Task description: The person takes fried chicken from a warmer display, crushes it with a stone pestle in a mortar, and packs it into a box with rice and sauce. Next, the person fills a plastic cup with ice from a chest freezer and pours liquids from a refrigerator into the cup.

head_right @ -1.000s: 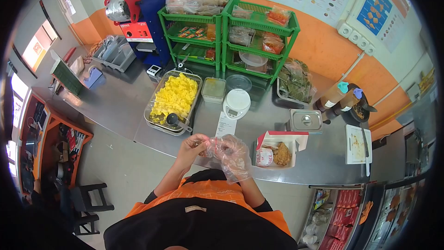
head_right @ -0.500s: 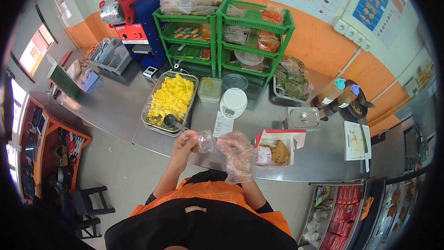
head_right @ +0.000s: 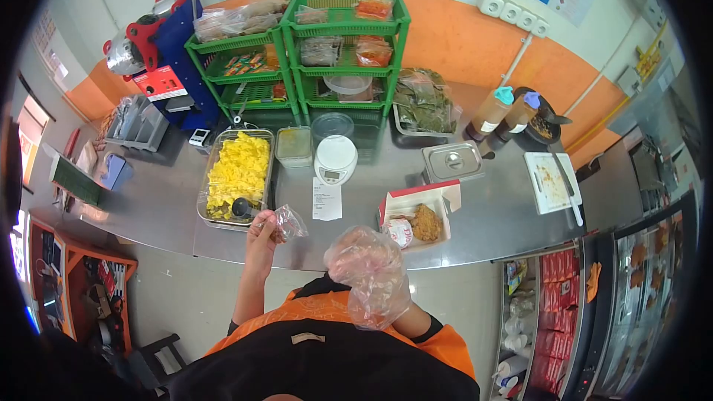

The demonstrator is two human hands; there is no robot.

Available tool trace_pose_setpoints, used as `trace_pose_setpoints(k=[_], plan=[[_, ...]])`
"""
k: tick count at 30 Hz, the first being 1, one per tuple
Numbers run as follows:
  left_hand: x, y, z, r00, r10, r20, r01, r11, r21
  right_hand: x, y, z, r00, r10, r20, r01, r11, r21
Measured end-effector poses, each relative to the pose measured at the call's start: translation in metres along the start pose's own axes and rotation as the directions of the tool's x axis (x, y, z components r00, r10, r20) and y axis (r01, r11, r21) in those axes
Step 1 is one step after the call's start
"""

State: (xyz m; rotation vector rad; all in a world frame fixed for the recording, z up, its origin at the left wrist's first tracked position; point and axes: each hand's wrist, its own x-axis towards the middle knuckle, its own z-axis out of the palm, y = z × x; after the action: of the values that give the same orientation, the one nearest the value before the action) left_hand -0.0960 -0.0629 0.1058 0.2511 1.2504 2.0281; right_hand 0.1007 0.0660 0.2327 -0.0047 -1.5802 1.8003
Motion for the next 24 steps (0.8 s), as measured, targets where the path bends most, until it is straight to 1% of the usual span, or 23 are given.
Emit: trace_pose_setpoints(k=[2,5,8,9,10,12,13,14,17,24], plan=[[0.0,-0.002,0.002,1.0,-0.008,0.021,0.008,1.0,0.002,-0.001,-0.007,0.002,0.999,-0.024,0.032,0.025,0.999,-0.039],[0.0,-0.002,0.004,0.999,-0.013,0.036,0.013,1.0,0.011,-0.01,-0.007,0.003,0.998,0.056,0.001,-0.056,0.998,0.041],[-0.001,0.0,0.003,0.999,-0.016,0.039,0.016,1.0,0.014,-0.021,-0.005,0.0,0.997,-0.028,0.07,0.025,0.999,0.043],[-0.001,0.0,0.003,0.999,-0.019,0.041,0.018,1.0,0.012,-0.012,-0.012,0.003,0.958,-0.201,0.206,0.181,0.977,0.111],[0.0,0.0,0.003,0.999,-0.014,0.04,0.013,1.0,0.018,0.005,-0.024,0.008,0.872,-0.368,0.322,0.32,0.927,0.195],[-0.001,-0.002,0.0,0.999,-0.027,0.046,0.025,0.999,0.036,-0.018,-0.024,0.013,0.851,-0.284,0.442,0.177,0.947,0.268],[-0.002,-0.003,0.0,0.999,-0.025,0.048,0.023,0.999,0.038,-0.02,-0.028,0.014,0.807,-0.303,0.507,0.161,0.939,0.305],[-0.002,-0.004,0.0,0.998,-0.021,0.051,0.019,0.999,0.039,-0.015,-0.034,0.015,0.773,-0.344,0.533,0.185,0.926,0.329],[0.0,-0.008,0.0,0.998,-0.023,0.066,0.02,0.999,0.045,-0.004,-0.043,0.016,0.721,-0.409,0.559,0.23,0.903,0.364],[0.003,-0.008,0.001,0.994,-0.08,0.072,0.075,0.995,0.06,-0.001,-0.044,0.021,0.698,-0.463,0.547,0.296,0.881,0.369]])
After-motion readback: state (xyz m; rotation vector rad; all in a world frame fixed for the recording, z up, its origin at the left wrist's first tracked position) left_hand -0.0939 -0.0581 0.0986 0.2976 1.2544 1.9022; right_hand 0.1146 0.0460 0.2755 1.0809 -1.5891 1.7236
